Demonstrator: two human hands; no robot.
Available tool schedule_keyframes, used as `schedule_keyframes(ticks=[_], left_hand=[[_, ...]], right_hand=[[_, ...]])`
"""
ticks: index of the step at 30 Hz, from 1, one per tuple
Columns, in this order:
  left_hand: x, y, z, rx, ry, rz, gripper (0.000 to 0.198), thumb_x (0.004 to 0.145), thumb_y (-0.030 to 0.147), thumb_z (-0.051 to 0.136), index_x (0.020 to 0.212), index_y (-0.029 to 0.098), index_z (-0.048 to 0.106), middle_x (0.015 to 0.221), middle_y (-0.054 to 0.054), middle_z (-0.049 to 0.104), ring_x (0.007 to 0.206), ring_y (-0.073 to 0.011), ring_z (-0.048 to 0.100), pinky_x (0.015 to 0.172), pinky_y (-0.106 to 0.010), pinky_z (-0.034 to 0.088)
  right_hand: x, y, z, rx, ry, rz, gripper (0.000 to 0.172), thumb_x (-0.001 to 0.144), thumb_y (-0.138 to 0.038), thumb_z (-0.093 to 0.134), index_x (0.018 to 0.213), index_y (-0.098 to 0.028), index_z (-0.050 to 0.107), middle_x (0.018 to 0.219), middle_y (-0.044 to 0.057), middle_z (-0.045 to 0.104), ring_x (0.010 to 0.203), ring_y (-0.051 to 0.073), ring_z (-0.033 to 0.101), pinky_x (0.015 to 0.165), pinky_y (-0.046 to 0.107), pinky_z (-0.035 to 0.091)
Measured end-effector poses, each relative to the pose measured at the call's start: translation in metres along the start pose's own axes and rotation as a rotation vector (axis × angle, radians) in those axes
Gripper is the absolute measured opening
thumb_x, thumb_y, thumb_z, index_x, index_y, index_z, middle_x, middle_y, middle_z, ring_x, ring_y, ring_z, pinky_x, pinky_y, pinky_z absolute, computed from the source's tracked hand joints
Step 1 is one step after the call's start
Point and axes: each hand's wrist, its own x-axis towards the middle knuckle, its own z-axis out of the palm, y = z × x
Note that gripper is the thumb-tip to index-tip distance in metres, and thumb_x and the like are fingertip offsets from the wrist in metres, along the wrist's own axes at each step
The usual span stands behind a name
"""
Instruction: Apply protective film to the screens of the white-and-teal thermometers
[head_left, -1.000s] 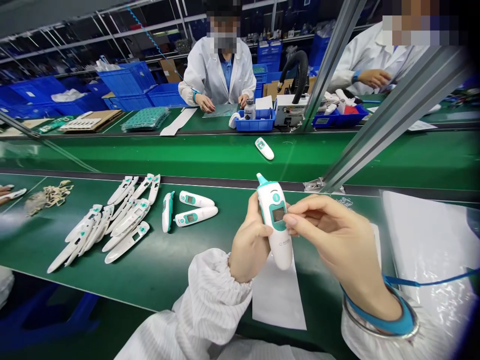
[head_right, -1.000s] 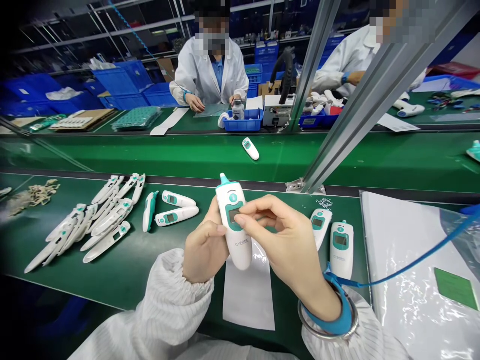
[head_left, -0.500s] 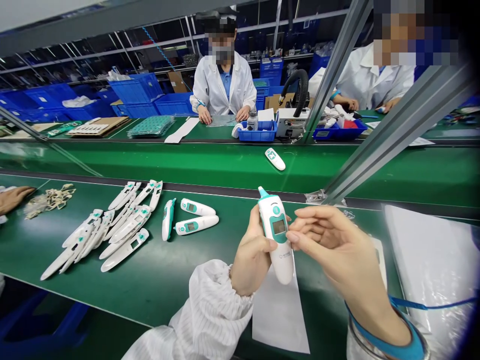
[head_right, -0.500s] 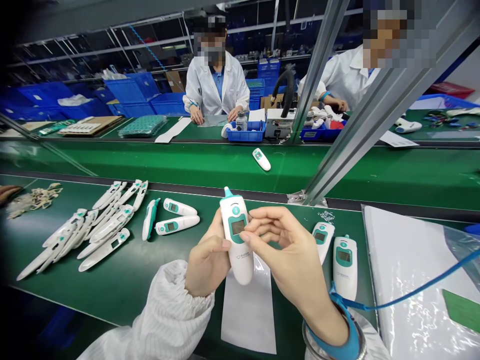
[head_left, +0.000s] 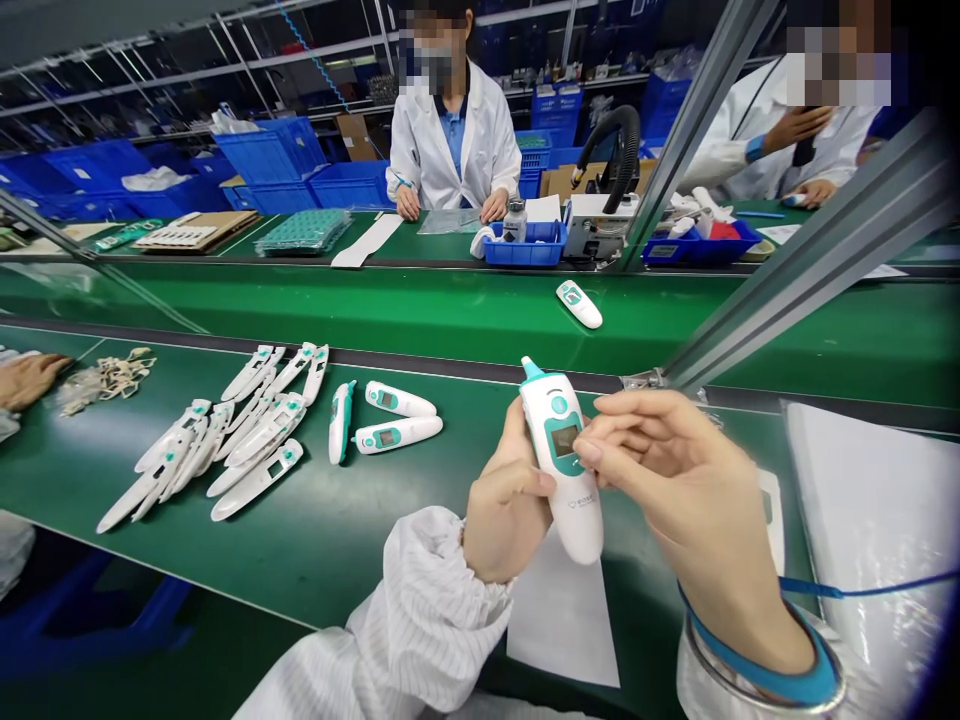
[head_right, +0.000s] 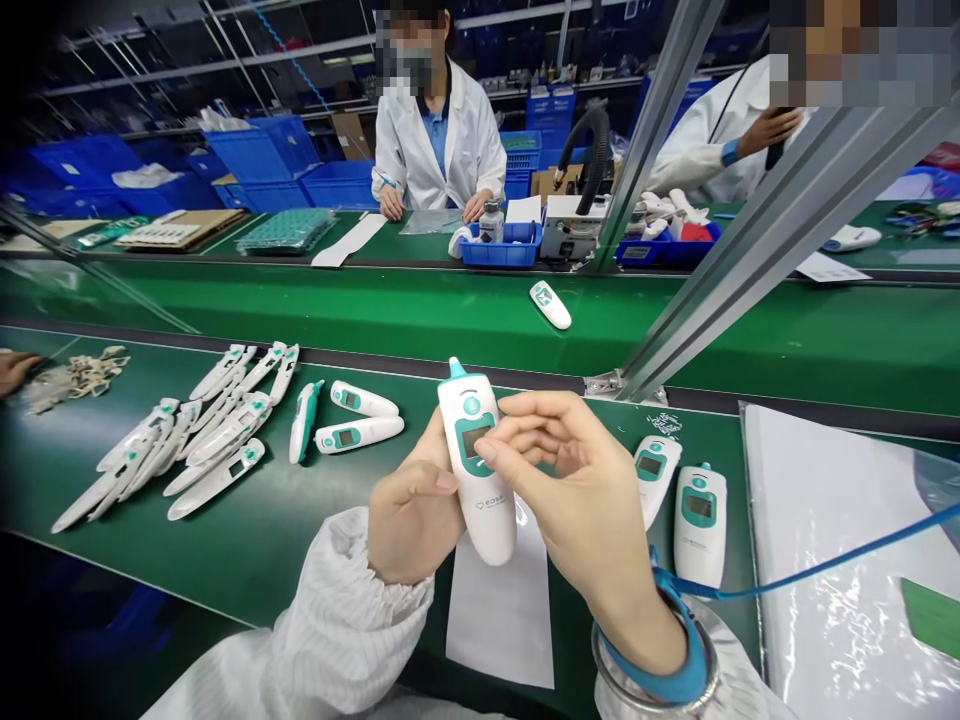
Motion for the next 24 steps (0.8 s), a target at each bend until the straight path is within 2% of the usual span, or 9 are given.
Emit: schedule_keyframes(ticks=[6, 11, 19, 24], left_hand=[[-0.0008, 0.0016, 0.0034, 0.048, 0.036, 0.01, 0.054, 0.055, 0.008, 0.051, 0.107, 0.02, 0.044, 0.085, -0.002, 0.051, 0.083, -0.0207, 0.056, 0.077, -0.036, 0.043], [-0.0007, 0.0016, 0.0039, 0.089, 0.056, -0.007, 0.061, 0.053, 0.008, 0.052, 0.111, 0.021, 0.043, 0.084, 0.0, 0.049, 0.076, -0.0158, 0.049, 0.069, -0.03, 0.037], [-0.0028, 0.0031, 0.0052, 0.143, 0.081, -0.016, 0.062, 0.051, 0.009, 0.054, 0.11, 0.021, 0.043, 0.082, 0.001, 0.047, 0.073, -0.0129, 0.044, 0.064, -0.026, 0.032], [-0.0031, 0.0021, 0.0045, 0.156, 0.074, -0.011, 0.06, 0.051, 0.009, 0.053, 0.109, 0.022, 0.044, 0.083, 0.001, 0.048, 0.074, -0.015, 0.047, 0.064, -0.028, 0.033]], right_hand=[[-0.0006, -0.0024, 0.0035, -0.047, 0.026, -0.023, 0.021, 0.075, -0.02, 0.076, 0.093, -0.023, 0.064, 0.073, -0.001, 0.067, 0.066, 0.012, 0.064, 0.052, 0.019, 0.053], [-0.0025, -0.0018, 0.0023, -0.083, 0.037, -0.044, 0.022, 0.075, -0.019, 0.075, 0.094, -0.024, 0.064, 0.075, -0.001, 0.067, 0.067, 0.012, 0.063, 0.055, 0.021, 0.053], [-0.0038, -0.0026, 0.0011, -0.118, 0.038, -0.047, 0.023, 0.075, -0.019, 0.076, 0.095, -0.024, 0.065, 0.078, -0.001, 0.068, 0.07, 0.013, 0.064, 0.059, 0.023, 0.055], [-0.0034, -0.0037, 0.0017, -0.122, 0.049, -0.056, 0.023, 0.074, -0.02, 0.077, 0.093, -0.023, 0.065, 0.078, -0.001, 0.068, 0.069, 0.013, 0.065, 0.056, 0.023, 0.056]])
